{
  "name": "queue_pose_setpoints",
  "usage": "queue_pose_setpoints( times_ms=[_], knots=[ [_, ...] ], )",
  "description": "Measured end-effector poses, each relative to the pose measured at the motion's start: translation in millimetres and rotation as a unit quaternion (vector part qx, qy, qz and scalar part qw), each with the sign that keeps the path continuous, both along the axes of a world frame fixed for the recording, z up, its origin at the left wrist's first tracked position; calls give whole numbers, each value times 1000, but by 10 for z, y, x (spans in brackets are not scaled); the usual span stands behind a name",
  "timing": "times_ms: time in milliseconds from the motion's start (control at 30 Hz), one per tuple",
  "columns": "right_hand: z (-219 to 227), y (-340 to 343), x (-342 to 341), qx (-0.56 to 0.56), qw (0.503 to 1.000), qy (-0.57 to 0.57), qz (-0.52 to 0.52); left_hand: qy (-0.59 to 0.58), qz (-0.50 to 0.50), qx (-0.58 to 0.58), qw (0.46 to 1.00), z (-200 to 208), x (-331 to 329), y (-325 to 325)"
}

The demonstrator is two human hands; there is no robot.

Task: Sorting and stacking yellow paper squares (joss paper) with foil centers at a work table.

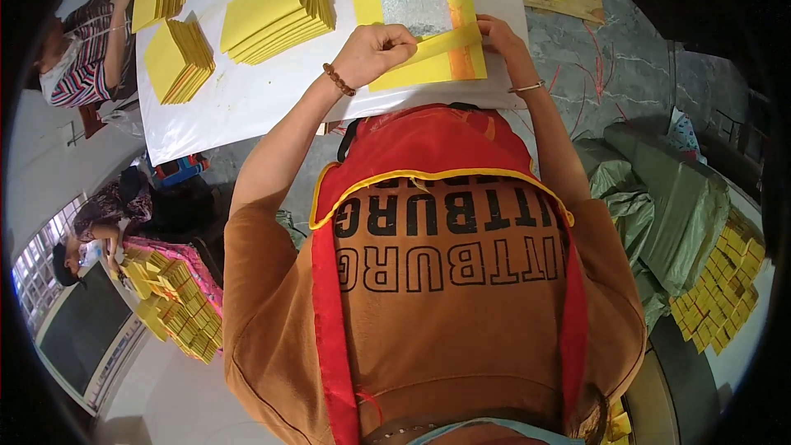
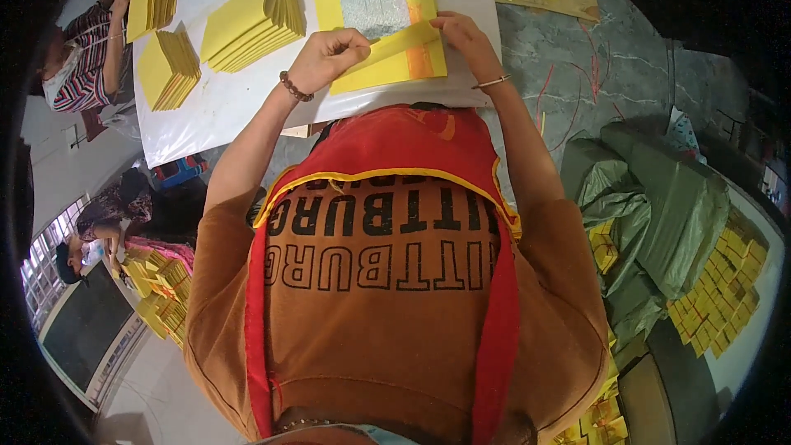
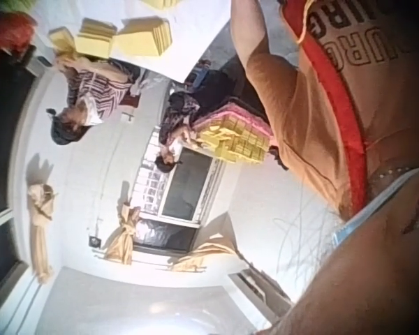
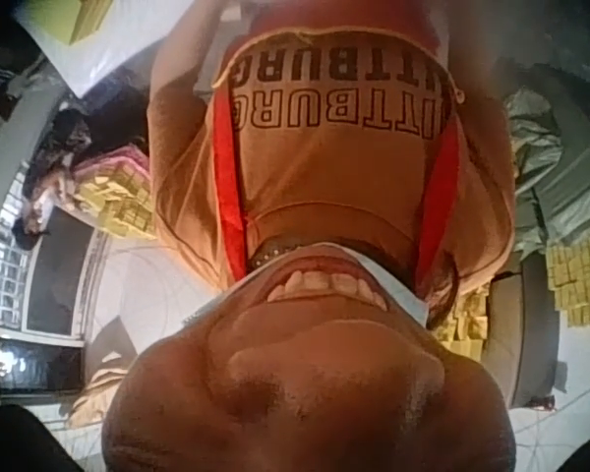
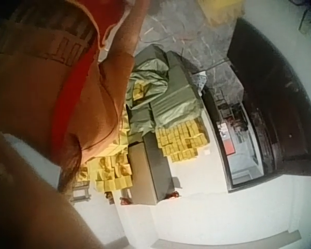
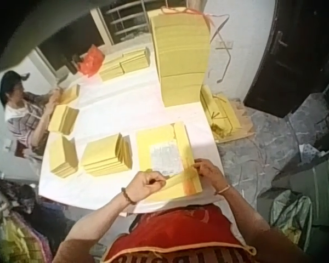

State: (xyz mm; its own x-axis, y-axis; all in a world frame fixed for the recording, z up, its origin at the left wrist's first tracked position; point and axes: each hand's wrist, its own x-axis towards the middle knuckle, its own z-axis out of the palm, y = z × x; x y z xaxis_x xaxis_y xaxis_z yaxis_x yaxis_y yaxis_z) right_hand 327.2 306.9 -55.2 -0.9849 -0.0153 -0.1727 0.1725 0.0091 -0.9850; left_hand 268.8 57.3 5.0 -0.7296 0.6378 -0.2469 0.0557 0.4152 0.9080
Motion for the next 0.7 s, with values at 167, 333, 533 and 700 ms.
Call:
queue_pose_setpoints(
  times_ms=[167, 333, 533, 700],
  knots=[
    [-106, -78, 39, 162, 978, 132, 21, -63, -42, -27, 997, 87, -76, -9],
    [-201, -85, -11, 105, 980, 169, 6, -5, -152, 55, 987, 238, -139, -333],
    [-189, -79, -76, 55, 994, 95, 2, 331, -84, -51, 939, -177, -150, -440],
    [85, 10, -274, 352, 876, 327, 52, 359, -37, -62, 931, -102, -77, -379]
  ],
)
